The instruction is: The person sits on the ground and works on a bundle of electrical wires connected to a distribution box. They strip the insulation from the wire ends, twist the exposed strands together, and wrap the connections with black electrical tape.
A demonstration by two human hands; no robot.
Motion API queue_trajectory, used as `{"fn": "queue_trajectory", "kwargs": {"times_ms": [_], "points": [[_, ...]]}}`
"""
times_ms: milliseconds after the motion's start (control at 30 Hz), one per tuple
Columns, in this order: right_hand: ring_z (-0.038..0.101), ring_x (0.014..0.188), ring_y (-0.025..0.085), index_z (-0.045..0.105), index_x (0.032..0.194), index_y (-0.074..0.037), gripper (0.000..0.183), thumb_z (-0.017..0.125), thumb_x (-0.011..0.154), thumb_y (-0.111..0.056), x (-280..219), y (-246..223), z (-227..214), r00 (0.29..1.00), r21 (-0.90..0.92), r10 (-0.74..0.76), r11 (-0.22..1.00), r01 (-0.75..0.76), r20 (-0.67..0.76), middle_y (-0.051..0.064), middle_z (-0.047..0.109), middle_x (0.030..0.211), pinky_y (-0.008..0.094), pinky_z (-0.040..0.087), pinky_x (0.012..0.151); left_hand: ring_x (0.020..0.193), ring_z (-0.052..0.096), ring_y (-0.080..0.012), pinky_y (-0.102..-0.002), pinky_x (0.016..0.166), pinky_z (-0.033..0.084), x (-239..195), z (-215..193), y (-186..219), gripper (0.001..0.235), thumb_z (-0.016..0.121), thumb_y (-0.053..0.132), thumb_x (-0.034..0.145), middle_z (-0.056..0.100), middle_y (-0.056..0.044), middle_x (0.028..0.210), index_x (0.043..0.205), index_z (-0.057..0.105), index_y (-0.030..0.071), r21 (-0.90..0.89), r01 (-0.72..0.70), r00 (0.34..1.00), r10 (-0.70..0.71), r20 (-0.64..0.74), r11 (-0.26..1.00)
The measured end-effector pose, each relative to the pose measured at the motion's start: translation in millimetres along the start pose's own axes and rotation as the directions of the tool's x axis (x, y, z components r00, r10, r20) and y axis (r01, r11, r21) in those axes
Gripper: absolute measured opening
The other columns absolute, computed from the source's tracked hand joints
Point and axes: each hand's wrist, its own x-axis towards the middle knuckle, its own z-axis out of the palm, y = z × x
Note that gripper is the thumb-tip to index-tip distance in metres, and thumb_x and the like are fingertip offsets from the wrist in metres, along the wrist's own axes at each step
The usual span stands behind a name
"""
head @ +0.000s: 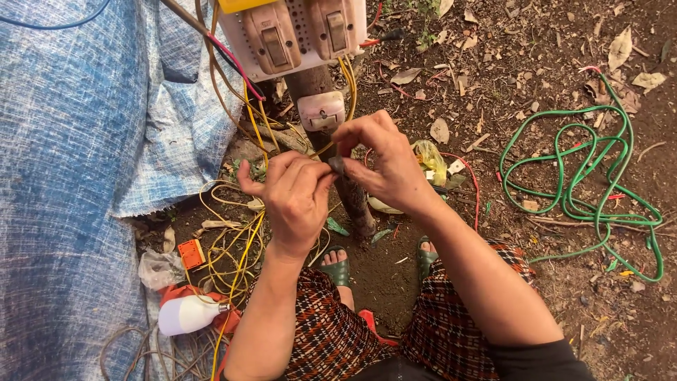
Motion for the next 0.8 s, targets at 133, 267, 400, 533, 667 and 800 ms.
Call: {"fn": "queue_trajectory", "kwargs": {"times_ms": [133, 267, 400, 533, 667, 800], "points": [[0.041, 0.121, 0.031, 0.077, 0.096, -0.017, 0.008, 0.071, 0.097, -0.021, 6.0, -10.1, -6.9, 0.991, -0.12, 0.022, 0.993, -0.005, 0.134, 0.01, 0.062, 0.132, 0.048, 0.037, 0.103, 0.094, 0.061, -0.0173, -0.06, 0.107, 0.015, 1.7, -7.9, 0.7, 0.009, 0.076, 0.022, 0.097, 0.071, 0.003, 0.078, 0.089, 0.072, 0.018, -0.07, 0.014, 1.0, -0.012, 0.022, 0.997], [0.039, 0.124, 0.032, 0.078, 0.091, -0.016, 0.009, 0.072, 0.096, -0.021, 6.5, -13.4, -5.0, 0.991, -0.078, 0.056, 0.996, -0.046, 0.124, 0.013, 0.059, 0.133, 0.048, 0.035, 0.104, 0.095, 0.061, -0.0161, -0.061, 0.109, 0.013, -1.6, -6.0, 0.2, 0.011, 0.075, 0.026, 0.098, 0.071, 0.004, 0.08, 0.089, 0.072, 0.02, -0.027, -0.02, 1.0, 0.02, 0.002, 0.999], [0.042, 0.116, 0.03, 0.075, 0.077, -0.012, 0.015, 0.074, 0.091, -0.016, 7.3, -15.3, -1.2, 0.983, -0.163, 0.168, 0.974, -0.154, 0.074, 0.012, 0.062, 0.121, 0.045, 0.037, 0.096, 0.097, 0.061, -0.0147, -0.062, 0.109, 0.011, -7.8, 2.0, -5.1, 0.013, 0.075, 0.031, 0.099, 0.072, 0.005, 0.079, 0.09, 0.073, 0.022, 0.086, -0.116, 0.99, 0.122, -0.065, 0.989], [0.055, 0.103, 0.028, 0.072, 0.071, -0.012, 0.017, 0.074, 0.087, -0.016, 3.5, -10.1, 6.2, 0.965, -0.187, 0.259, 0.947, -0.261, -0.036, 0.011, 0.066, 0.108, 0.043, 0.047, 0.086, 0.095, 0.062, -0.0147, -0.063, 0.105, 0.01, -11.7, 14.9, -7.8, 0.013, 0.074, 0.03, 0.101, 0.071, 0.005, 0.081, 0.092, 0.074, 0.021, 0.144, -0.151, 0.979, 0.168, -0.113, 0.978], [0.062, 0.095, 0.028, 0.074, 0.072, -0.012, 0.016, 0.075, 0.085, -0.019, 2.5, -4.6, 9.4, 0.958, -0.178, 0.273, 0.942, -0.284, -0.087, 0.009, 0.07, 0.099, 0.042, 0.051, 0.08, 0.094, 0.061, -0.0138, -0.06, 0.105, 0.011, -4.6, 8.8, 1.8, 0.01, 0.072, 0.029, 0.103, 0.071, 0.006, 0.081, 0.099, 0.076, 0.021, 0.151, -0.123, 0.984, 0.14, -0.111, 0.981], [0.063, 0.094, 0.026, 0.076, 0.091, -0.01, 0.012, 0.069, 0.096, -0.018, 3.9, -19.5, 6.0, 0.95, -0.113, 0.292, 0.946, -0.304, -0.107, 0.013, 0.071, 0.098, 0.04, 0.051, 0.08, 0.099, 0.059, -0.0161, -0.061, 0.107, 0.01, -4.8, 9.1, 1.4, 0.009, 0.076, 0.026, 0.101, 0.069, 0.005, 0.078, 0.095, 0.078, 0.021, 0.266, -0.066, 0.991, 0.094, -0.097, 0.962]]}}
